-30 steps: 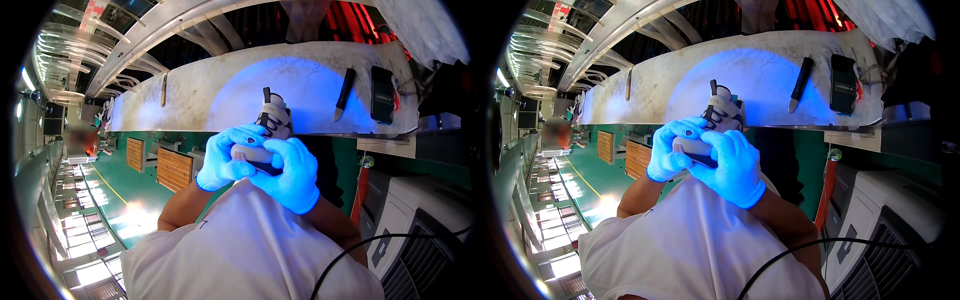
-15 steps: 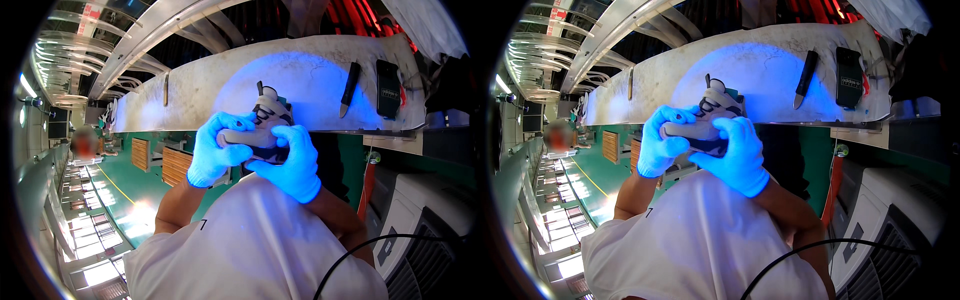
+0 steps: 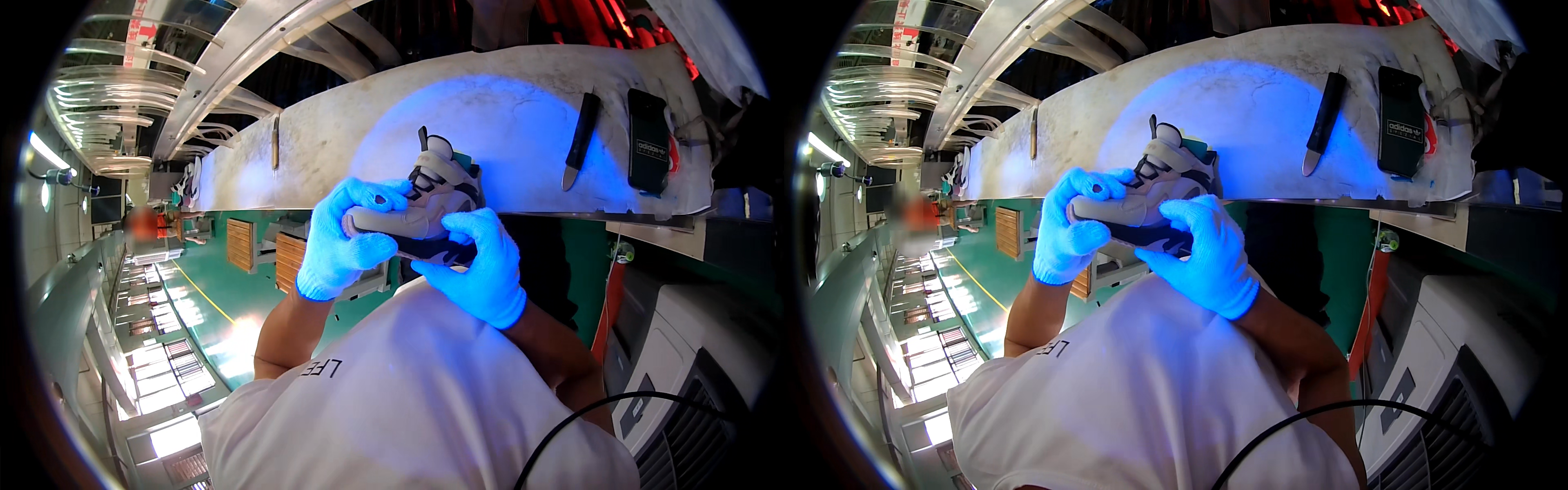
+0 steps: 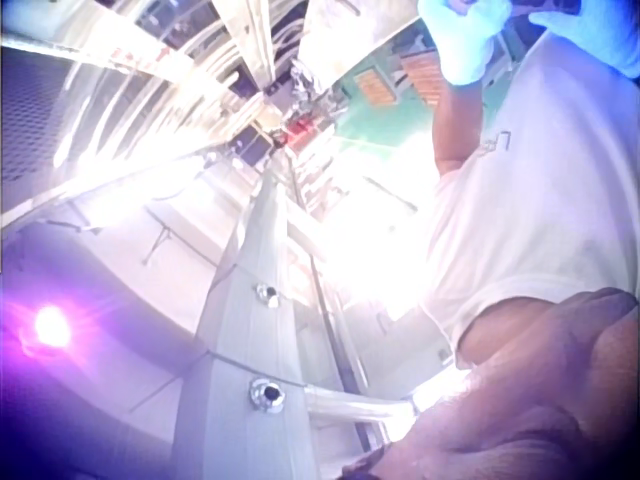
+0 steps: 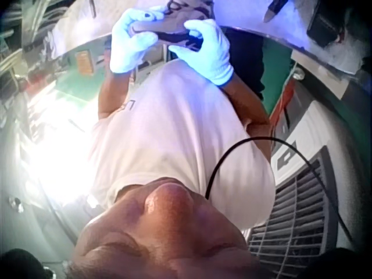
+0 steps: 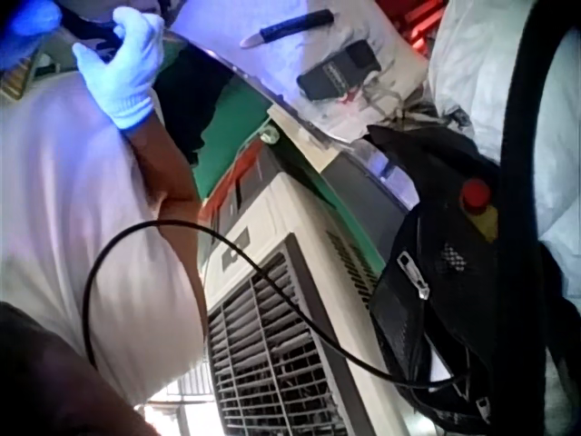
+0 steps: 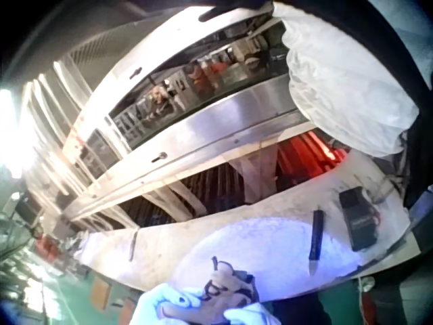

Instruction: The person scrubs the sole and upper parts of a white and black sneaker using a small black brush. They repeatedly rub the shoe's surfaces, rotate it to access different angles, and occasionally inspect the cleaned areas. The task is performed on a metal workbench in a factory setting.

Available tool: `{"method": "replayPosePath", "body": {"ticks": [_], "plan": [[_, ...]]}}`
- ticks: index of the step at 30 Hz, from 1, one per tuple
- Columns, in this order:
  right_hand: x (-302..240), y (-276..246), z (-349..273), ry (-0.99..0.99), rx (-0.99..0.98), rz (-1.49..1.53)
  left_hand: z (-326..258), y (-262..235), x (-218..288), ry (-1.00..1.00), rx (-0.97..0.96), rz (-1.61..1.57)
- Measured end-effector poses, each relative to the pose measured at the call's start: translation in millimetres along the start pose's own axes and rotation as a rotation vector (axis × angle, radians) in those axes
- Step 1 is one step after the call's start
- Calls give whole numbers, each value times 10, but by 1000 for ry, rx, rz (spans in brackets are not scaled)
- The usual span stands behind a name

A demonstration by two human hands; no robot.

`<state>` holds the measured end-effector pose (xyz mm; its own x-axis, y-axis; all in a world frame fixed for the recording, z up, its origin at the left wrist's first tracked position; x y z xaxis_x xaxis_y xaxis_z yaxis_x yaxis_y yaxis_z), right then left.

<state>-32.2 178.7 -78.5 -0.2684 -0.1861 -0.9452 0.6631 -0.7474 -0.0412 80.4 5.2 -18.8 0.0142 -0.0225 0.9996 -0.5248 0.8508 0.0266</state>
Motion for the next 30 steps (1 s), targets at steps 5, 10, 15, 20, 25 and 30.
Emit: {"method": "replayPosePath", "body": {"ticks": [5, 10, 15, 20, 25, 30], "plan": [[-106, 20, -5, -32, -61, 16, 41, -72, -53, -1, -9, -34], [-234, 81, -81, -117, -90, -37, 105, -141, -97, 16, -48, -11], [44, 86, 64, 19, -68, 17, 162, -188, -103, 40, -116, 13], [134, 135, 88, 51, -94, 11, 197, -248, -131, 95, -188, -17], [136, 179, 224, 165, -123, 103, 235, -73, 293, 115, -249, 423], [97, 73, 117, 130, -55, -38, 290, 110, 351, 199, -295, 682]]}}
Point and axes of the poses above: each hand's wrist, its own z-axis towards the middle knuckle, its own y-axis out of the palm, x = y × z, the point moved 7 cm from there along z, towards the middle knuckle, and after that the axes turned 8 degrees about y, right-handed, at the moved point
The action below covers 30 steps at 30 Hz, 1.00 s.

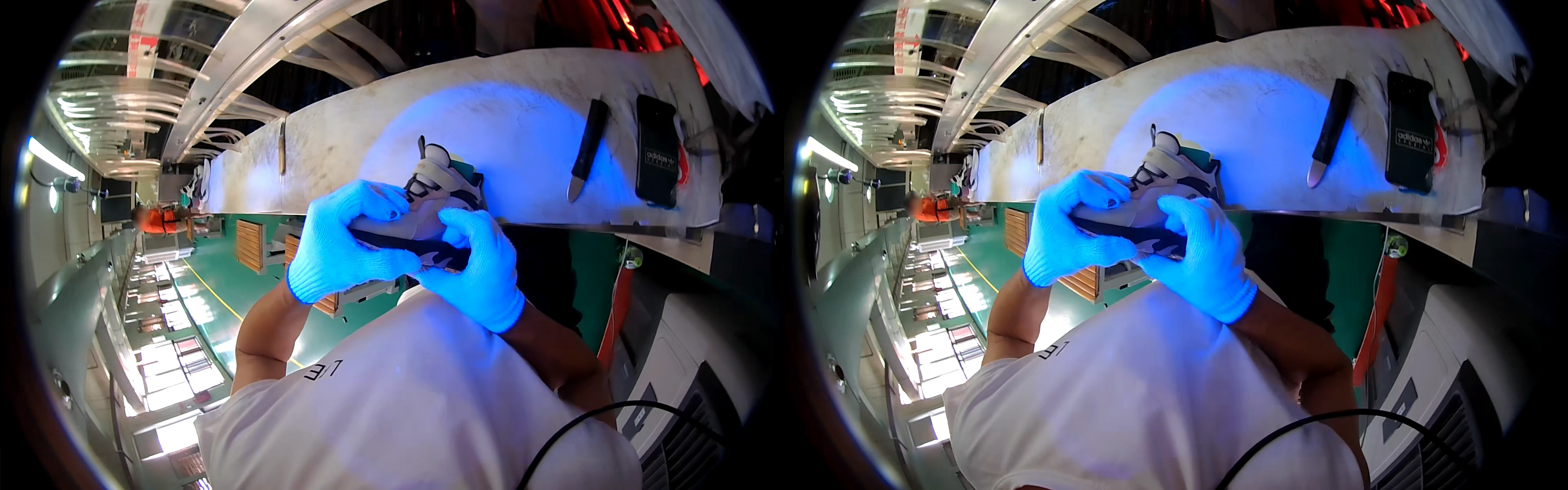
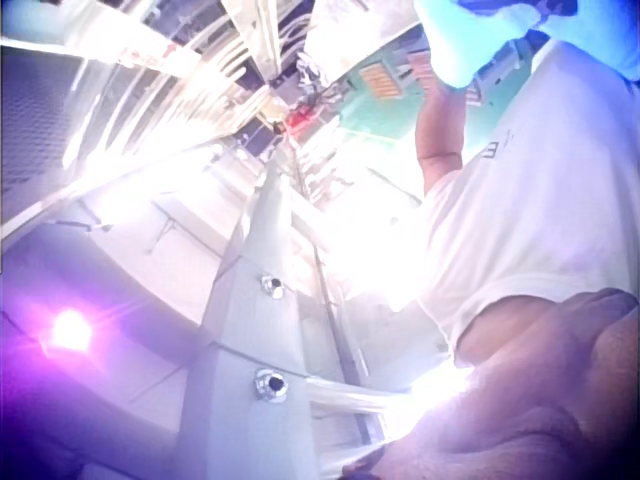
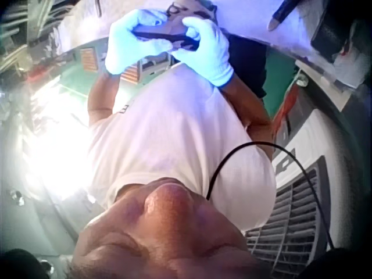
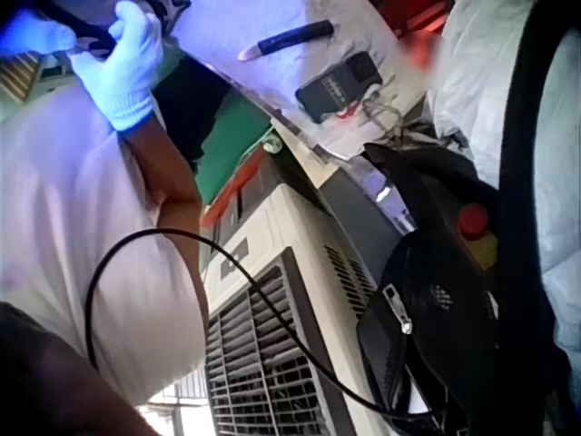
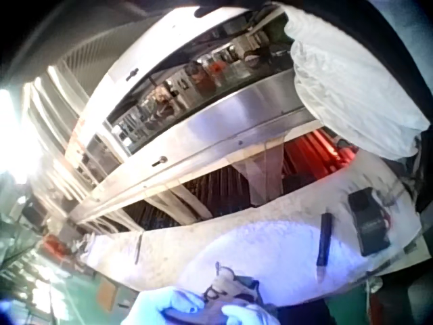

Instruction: The person scrubs the sole and upper parts of a white and black sneaker using a small black brush. They repeatedly rub the shoe's surfaces, rotate it to access different angles, and occasionally inspect the cleaned areas. The task is performed on a metal workbench in a factory setting.

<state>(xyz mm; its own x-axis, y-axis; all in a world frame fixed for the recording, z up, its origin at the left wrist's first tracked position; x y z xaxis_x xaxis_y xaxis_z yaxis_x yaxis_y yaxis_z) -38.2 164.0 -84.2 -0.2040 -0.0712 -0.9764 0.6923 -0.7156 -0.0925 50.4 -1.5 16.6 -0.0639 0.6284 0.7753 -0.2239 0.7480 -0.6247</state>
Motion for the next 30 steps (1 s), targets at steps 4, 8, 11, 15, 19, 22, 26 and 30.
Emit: {"method": "replayPosePath", "body": {"ticks": [4, 8, 11, 15, 19, 22, 26, 30], "plan": [[75, -119, -147, 1, 122, 53, 80, 42, 93, -10, -12, 46], [158, -109, -259, 89, 10, 107, 165, 74, 184, 29, -31, 64], [118, -121, -346, 58, -32, 110, 178, 88, 194, 53, -33, 73], [180, -160, -145, 1, 30, 95, 152, 54, 141, 72, -35, 89], [238, -135, -41, -54, 23, 74, 144, 6, 89, 113, -48, 79], [247, -139, 19, -89, 24, 54, 157, -7, 45, 137, -39, 40], [255, -118, 80, -112, 21, 20, 166, -38, -48, 146, -56, -3], [319, -17, 183, 11, -66, 51, 137, -116, -215, 130, -83, -61]]}}
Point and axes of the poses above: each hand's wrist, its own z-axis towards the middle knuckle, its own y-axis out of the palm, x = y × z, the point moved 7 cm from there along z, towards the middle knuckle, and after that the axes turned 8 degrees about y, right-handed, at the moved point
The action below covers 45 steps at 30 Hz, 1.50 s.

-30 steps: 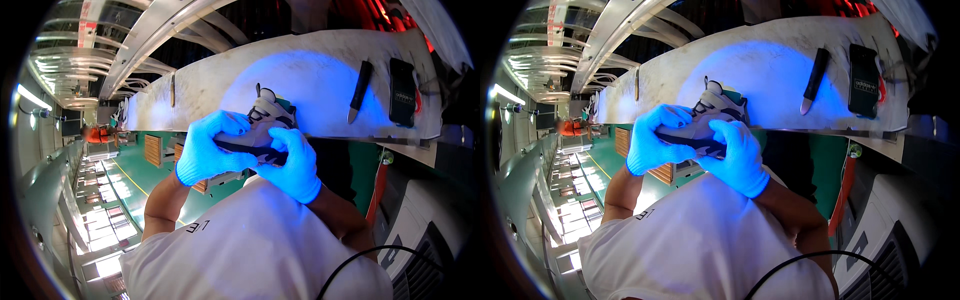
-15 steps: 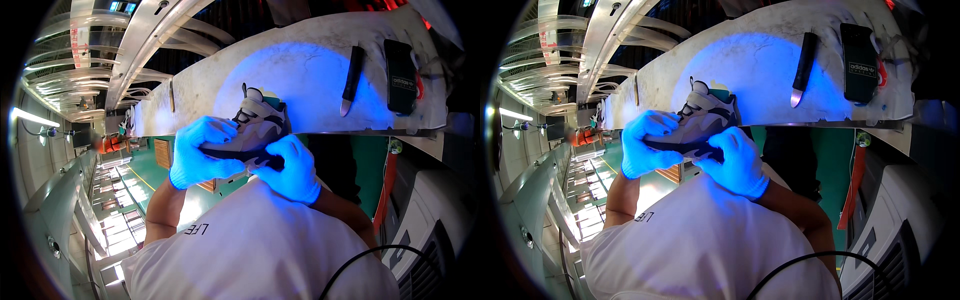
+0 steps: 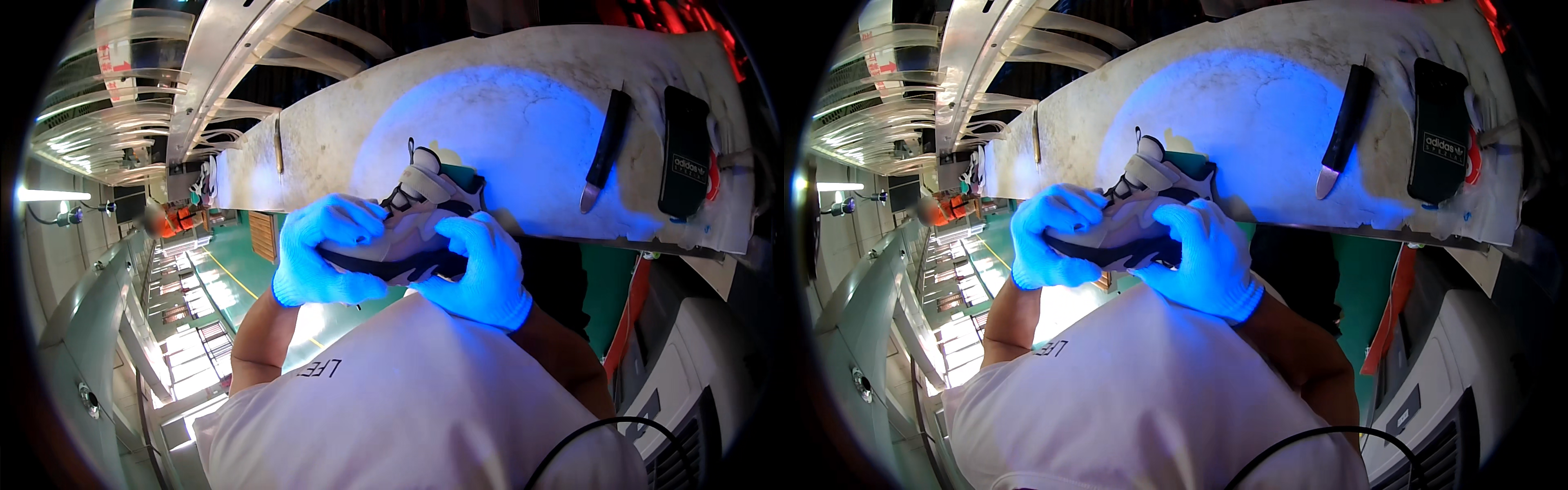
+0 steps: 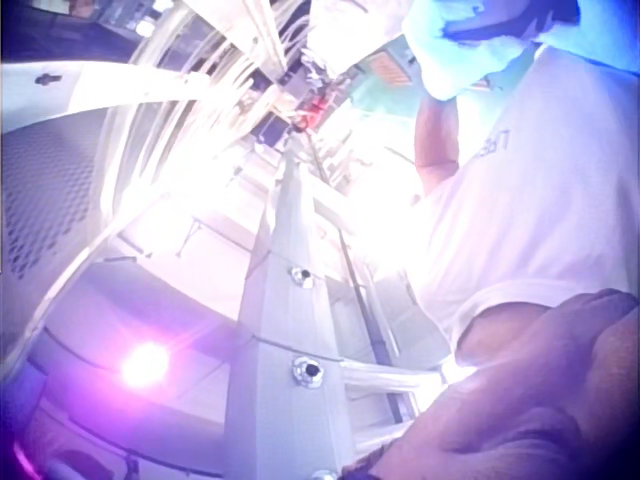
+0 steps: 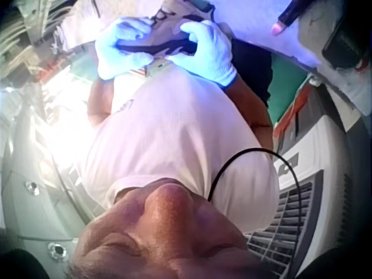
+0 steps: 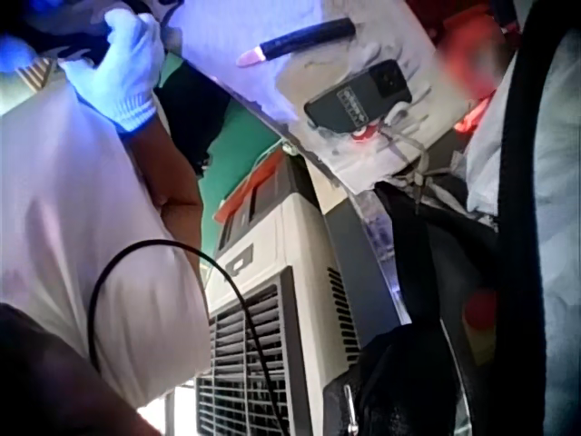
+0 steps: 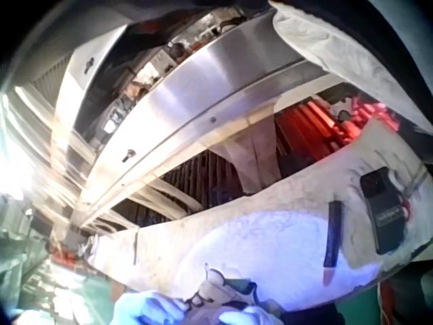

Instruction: The person scrubs the sole and upper parts of a white and black sneaker using a small black brush. They repeatedly rub the shoe's surfaces, rotate it to access different angles, and occasionally inspect the cleaned areas. The task is performed on a metal workbench in a factory setting.

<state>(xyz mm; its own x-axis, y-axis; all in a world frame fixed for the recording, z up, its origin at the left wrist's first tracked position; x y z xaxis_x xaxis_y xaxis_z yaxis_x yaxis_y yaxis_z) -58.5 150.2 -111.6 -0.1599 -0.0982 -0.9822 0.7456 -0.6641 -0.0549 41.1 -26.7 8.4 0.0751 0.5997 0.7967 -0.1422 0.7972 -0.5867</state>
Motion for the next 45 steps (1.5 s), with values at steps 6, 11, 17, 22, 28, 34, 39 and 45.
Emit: {"method": "replayPosePath", "body": {"ticks": [6, 11, 17, 22, 28, 34, 39, 45], "plan": [[-61, 146, 100, -8, -55, -114, -51, -90, -173, -561, -177, -42], [-108, 299, 60, -52, -51, -259, 178, 125, -300, -946, -693, 320], [-90, 441, -90, -84, -90, -350, 158, 230, -443, -820, -597, 476], [-54, 154, -7, -14, 5, -104, 314, 94, 210, -543, -502, 460], [-48, 25, -140, -2, -4, -201, 146, 81, 322, -98, -317, 507], [49, 23, -150, 34, 25, -178, 191, 94, 267, 1, -309, 415], [85, 52, -80, 50, 42, -191, 241, 43, 204, -50, -332, 331], [127, 24, 43, 137, -29, -131, 261, 15, 119, 8, -376, 296]]}}
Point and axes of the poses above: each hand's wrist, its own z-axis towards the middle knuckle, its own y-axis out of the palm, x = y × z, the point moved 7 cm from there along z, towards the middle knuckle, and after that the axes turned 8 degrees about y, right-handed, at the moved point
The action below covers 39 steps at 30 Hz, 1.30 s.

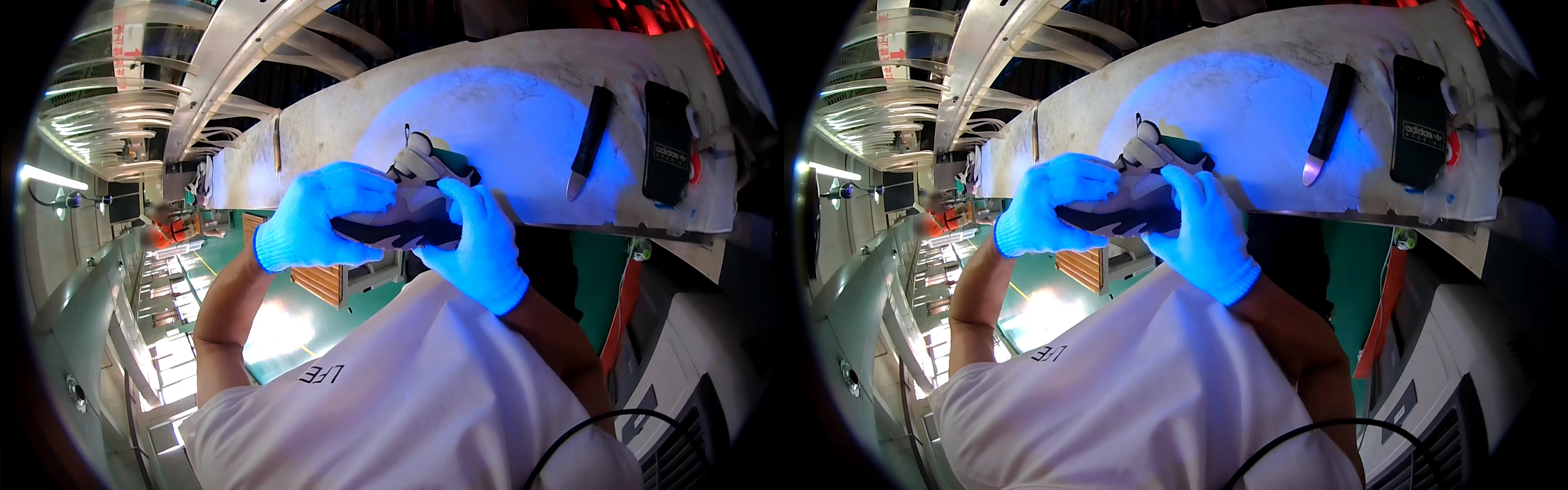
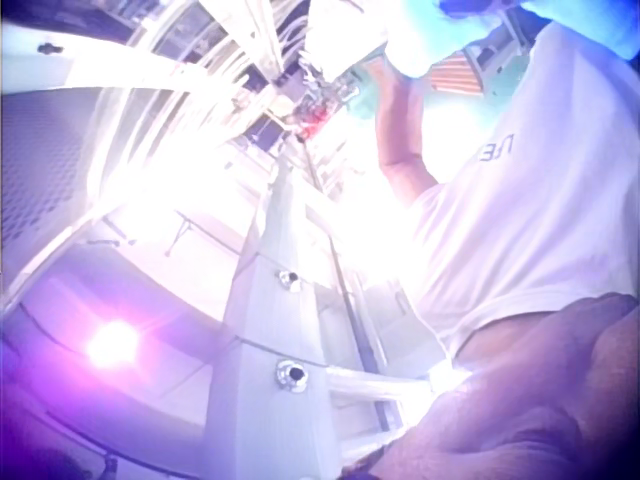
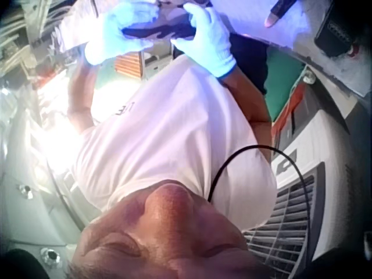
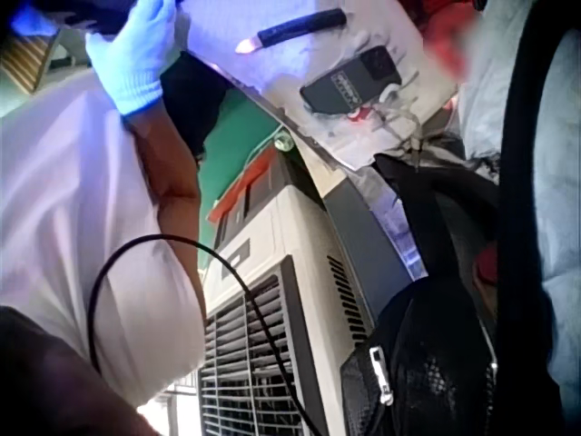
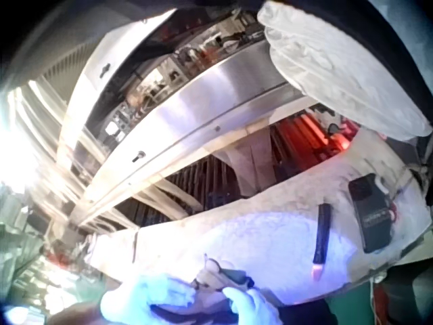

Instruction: The person scrubs the sole and upper parts of a white and black sneaker using a small black brush. They repeatedly rub the shoe's surfaces, rotate it to access different angles, and occasionally inspect the cleaned areas. The task is performed on a metal workbench in a factory setting.

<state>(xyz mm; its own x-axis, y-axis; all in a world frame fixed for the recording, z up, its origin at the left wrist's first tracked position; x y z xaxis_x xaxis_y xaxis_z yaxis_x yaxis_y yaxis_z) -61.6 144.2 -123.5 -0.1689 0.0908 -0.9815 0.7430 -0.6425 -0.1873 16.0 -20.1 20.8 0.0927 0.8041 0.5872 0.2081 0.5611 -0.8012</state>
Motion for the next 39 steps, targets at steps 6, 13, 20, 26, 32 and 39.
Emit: {"method": "replayPosePath", "body": {"ticks": [6, 13, 20, 26, 32, 39], "plan": [[-25, 42, 186, 6, -75, 24, -20, 4, -277, -261, -30, -140], [-73, 246, 200, 6, -117, -213, 263, 295, -490, -941, -469, -241], [-66, 324, 88, -2, -94, -208, 352, 417, -632, -828, -432, 157], [-201, 270, 77, -55, -9, -243, 318, 259, -406, -735, -341, -13], [73, -155, -292, -7, -37, 51, -408, 23, -17, -270, 54, -738], [206, -67, -280, 309, -5, 538, -311, 428, 4, -261, 585, -524]]}}
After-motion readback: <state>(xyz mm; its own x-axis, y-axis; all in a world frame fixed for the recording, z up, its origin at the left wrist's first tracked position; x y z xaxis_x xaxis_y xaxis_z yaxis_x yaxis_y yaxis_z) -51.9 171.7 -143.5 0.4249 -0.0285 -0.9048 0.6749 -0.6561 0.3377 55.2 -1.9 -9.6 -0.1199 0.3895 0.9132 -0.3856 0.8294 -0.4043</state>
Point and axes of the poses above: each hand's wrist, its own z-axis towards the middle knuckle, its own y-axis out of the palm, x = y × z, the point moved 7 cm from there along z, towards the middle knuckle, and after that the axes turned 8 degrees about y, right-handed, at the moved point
